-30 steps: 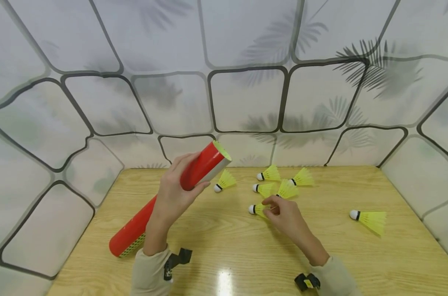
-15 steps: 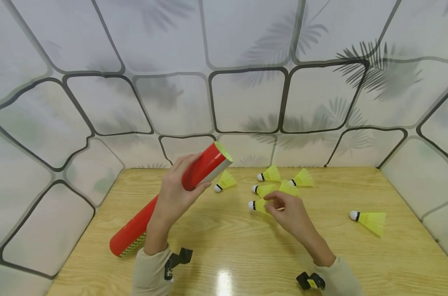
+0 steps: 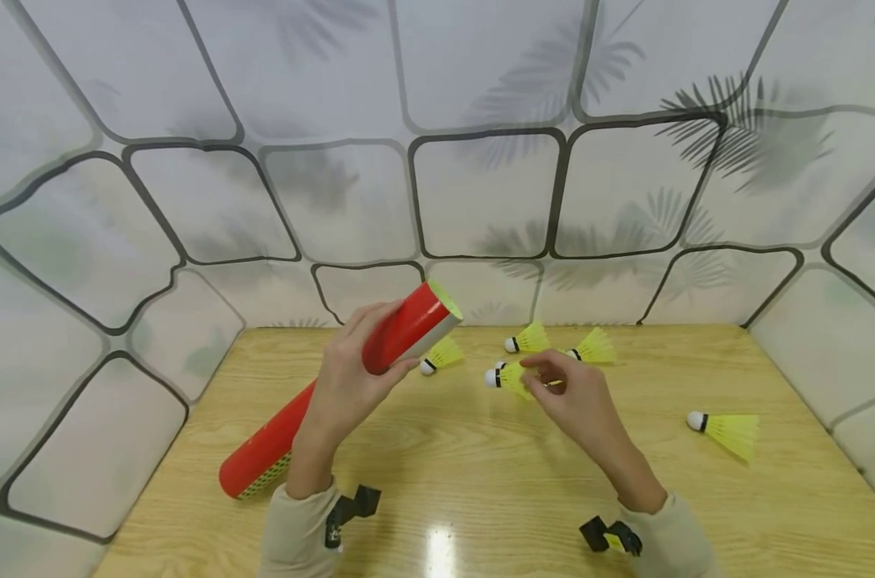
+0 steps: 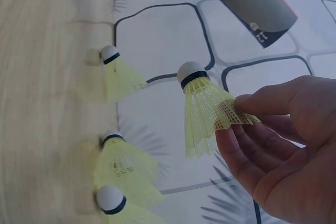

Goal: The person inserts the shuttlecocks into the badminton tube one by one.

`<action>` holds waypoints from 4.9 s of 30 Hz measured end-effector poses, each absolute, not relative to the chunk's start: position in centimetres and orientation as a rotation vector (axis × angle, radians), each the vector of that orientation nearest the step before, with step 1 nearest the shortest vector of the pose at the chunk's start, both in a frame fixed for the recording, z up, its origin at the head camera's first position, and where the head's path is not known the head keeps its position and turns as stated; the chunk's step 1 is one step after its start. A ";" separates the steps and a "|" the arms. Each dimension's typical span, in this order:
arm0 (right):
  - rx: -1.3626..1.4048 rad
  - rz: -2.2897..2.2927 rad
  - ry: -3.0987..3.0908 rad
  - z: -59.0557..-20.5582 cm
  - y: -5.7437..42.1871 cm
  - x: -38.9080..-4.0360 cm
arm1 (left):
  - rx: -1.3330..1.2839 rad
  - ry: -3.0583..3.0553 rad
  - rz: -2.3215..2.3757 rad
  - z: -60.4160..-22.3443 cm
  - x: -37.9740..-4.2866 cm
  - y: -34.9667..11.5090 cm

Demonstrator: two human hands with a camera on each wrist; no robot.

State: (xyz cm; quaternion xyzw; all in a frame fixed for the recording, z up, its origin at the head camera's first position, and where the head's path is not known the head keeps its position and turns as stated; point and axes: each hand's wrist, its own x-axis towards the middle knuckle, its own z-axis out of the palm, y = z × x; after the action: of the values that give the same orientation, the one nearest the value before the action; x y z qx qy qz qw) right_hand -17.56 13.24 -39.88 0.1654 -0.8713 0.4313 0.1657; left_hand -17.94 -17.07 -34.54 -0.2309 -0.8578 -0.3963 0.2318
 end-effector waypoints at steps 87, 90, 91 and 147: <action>0.739 1.248 -1.865 -33.9 11.6 -15.4 | -0.927 -2.361 -1.142 -34.0 -16.0 -12.9; 0.757 1.247 -1.864 -34.0 11.5 -15.4 | -0.926 -2.363 -1.139 -34.0 -16.0 -12.8; 0.763 1.246 -1.864 -34.0 11.5 -15.4 | -0.926 -2.364 -1.139 -34.0 -16.0 -12.8; 0.653 1.432 -2.105 -36.0 13.2 -17.3 | -0.838 -2.355 -1.127 -33.8 -16.5 -15.0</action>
State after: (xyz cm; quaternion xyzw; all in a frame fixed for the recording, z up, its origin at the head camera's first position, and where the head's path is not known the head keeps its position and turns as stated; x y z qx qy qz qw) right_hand -17.32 13.17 -36.03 0.2403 -0.7746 0.5271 0.2537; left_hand -16.47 -15.05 -33.78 -0.2996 -0.8417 -0.4028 0.1987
